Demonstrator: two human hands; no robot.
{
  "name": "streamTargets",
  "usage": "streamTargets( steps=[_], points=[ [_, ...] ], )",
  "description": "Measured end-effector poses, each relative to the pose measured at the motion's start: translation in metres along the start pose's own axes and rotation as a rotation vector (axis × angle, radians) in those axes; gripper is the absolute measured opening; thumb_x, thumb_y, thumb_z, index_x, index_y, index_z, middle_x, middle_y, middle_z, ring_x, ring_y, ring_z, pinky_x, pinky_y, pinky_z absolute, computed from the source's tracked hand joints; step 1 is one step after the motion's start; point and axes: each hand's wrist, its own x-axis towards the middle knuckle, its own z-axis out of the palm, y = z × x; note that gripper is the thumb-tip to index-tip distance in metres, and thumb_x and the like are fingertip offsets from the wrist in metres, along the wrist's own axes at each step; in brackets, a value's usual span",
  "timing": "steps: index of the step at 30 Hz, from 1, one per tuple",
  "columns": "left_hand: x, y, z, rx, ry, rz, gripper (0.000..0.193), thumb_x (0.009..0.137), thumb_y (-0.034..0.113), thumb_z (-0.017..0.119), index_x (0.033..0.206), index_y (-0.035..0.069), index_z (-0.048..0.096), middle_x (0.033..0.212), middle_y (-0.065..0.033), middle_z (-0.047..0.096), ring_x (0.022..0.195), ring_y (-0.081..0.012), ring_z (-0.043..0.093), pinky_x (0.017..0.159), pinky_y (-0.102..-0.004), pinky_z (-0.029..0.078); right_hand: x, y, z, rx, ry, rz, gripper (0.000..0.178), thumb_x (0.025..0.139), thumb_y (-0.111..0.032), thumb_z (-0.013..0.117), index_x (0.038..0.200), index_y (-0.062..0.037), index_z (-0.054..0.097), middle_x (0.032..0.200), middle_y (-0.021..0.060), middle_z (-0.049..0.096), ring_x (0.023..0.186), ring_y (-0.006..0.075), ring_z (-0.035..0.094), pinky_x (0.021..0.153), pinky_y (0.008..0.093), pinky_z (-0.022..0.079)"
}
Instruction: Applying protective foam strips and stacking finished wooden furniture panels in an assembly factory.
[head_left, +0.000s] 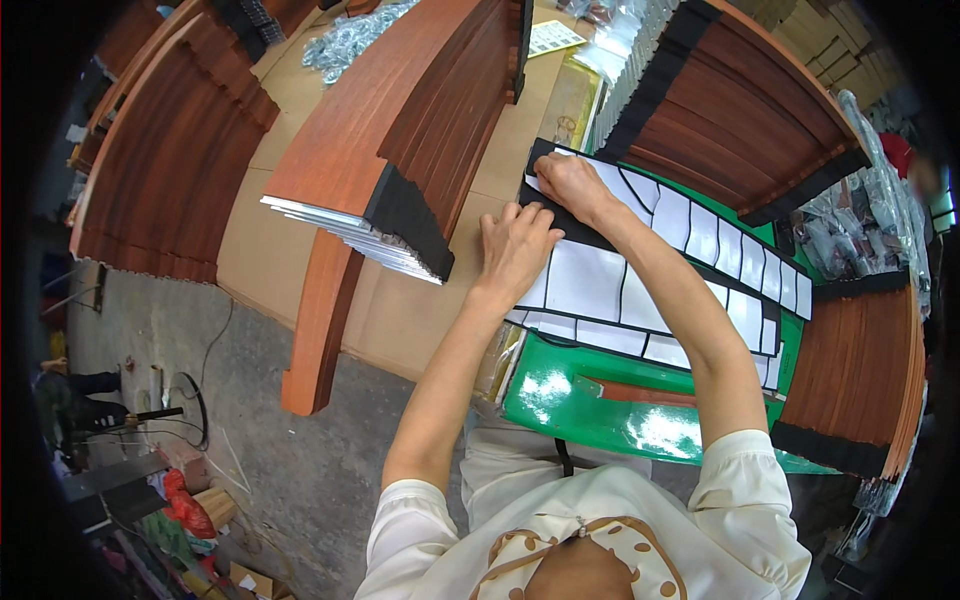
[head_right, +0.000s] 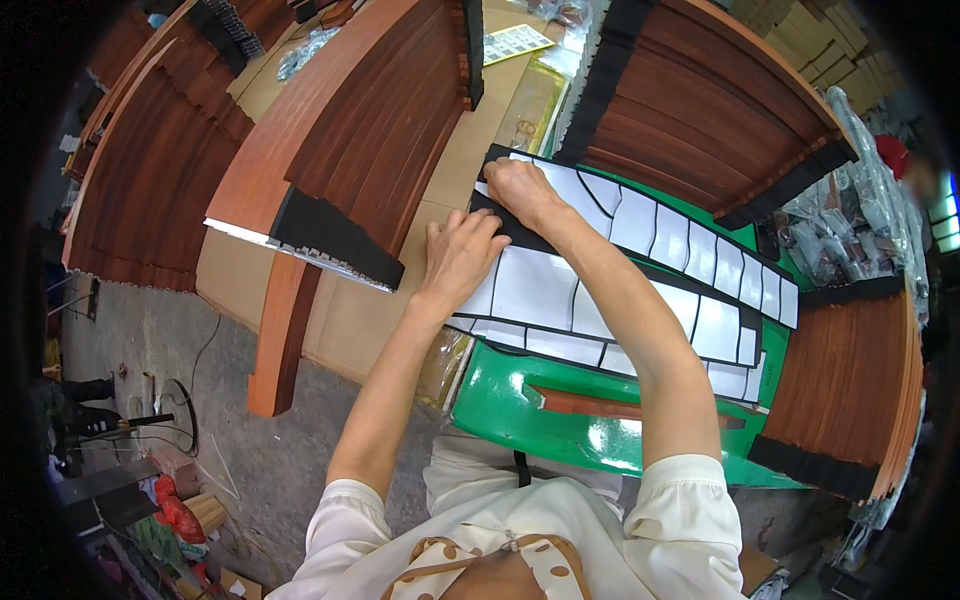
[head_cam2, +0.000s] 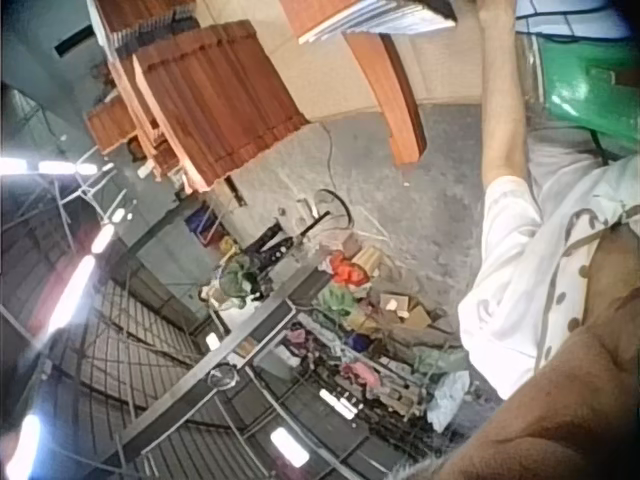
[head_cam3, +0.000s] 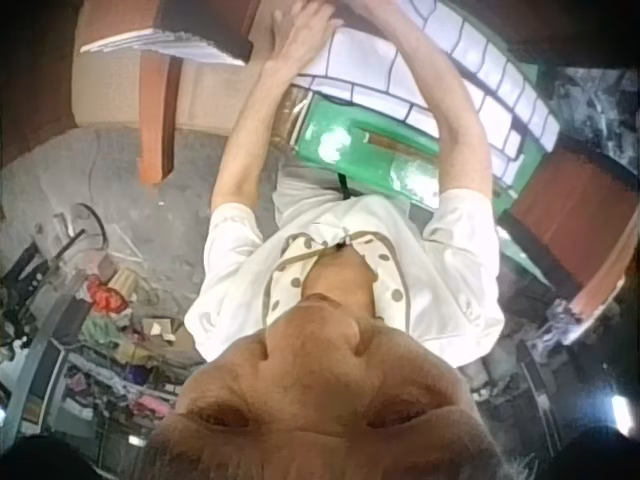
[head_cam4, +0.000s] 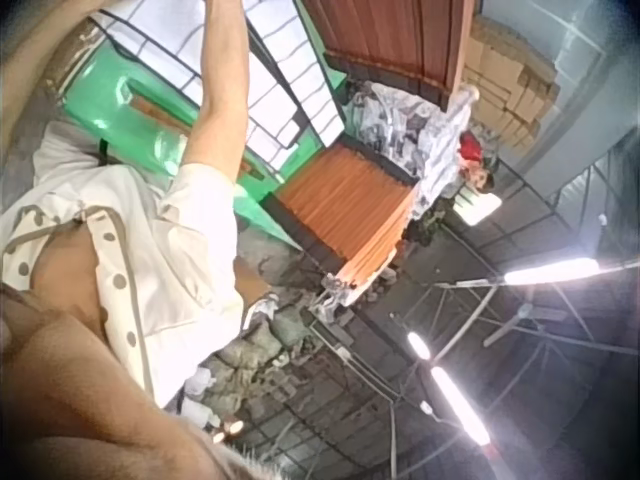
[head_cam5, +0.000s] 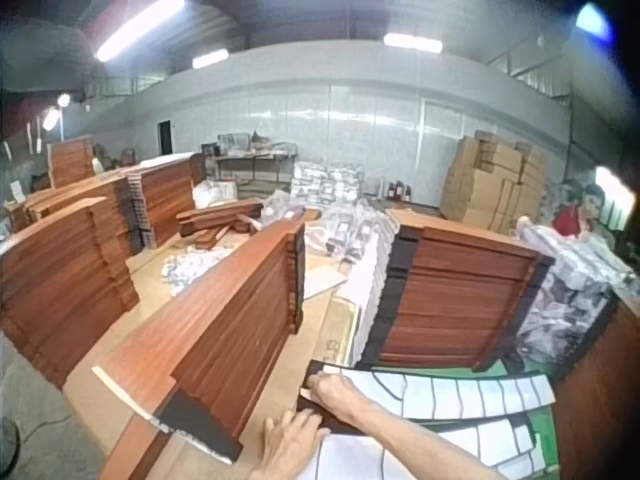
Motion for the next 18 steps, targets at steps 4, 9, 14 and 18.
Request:
streamTargets(
  steps=[4, 9, 14, 18],
  points=[
    [0.006, -0.005, -0.011, -0.014, 0.263, 0.041, 0.018, 0.082, 0.024, 0.064, 0.087, 0.008, 0.064, 0.102, -0.0041, 0.062, 0.092, -0.0233, 0.055, 0.074, -0.0420, 0.037, 0.003, -0.007, 0.001, -0.063, 0.005, -0.082, 0.006, 0.075, -0.004, 0.055, 0.079, -0.0003, 0.058, 0.080, 0.0163, 0.060, 0.076, 0.0340, 0.062, 0.066, 0.0408, 0.052],
    [-0.007, -0.020, -0.012, 0.248, -0.004, -0.118, 0.021, 0.076, 0.031, 0.067, 0.078, 0.010, 0.066, 0.085, -0.0047, 0.064, 0.085, -0.0232, 0.058, 0.072, -0.0431, 0.042, 0.010, -0.023, 0.014, -0.029, -0.053, -0.194, 0.020, 0.075, -0.005, 0.054, 0.093, -0.0010, 0.062, 0.091, 0.0187, 0.062, 0.084, 0.0355, 0.062, 0.073, 0.0398, 0.052],
    [0.004, -0.001, 0.033, 0.256, 0.045, -0.165, 0.030, 0.073, 0.041, 0.067, 0.080, 0.012, 0.068, 0.084, -0.0037, 0.063, 0.087, -0.0233, 0.058, 0.072, -0.0440, 0.044, -0.013, -0.005, 0.011, -0.043, -0.025, -0.102, 0.016, 0.077, -0.002, 0.052, 0.092, 0.0004, 0.059, 0.089, 0.0206, 0.061, 0.080, 0.0366, 0.062, 0.067, 0.0428, 0.051],
    [0.005, -0.004, 0.045, 0.069, 0.152, -0.150, 0.029, 0.073, 0.036, 0.068, 0.082, 0.009, 0.068, 0.089, -0.0028, 0.059, 0.098, -0.0214, 0.050, 0.084, -0.0473, 0.035, -0.004, 0.012, 0.021, -0.210, -0.022, -0.185, 0.008, 0.075, 0.004, 0.054, 0.082, 0.0019, 0.052, 0.080, 0.0205, 0.057, 0.073, 0.0366, 0.061, 0.059, 0.0406, 0.050]
  ],
)
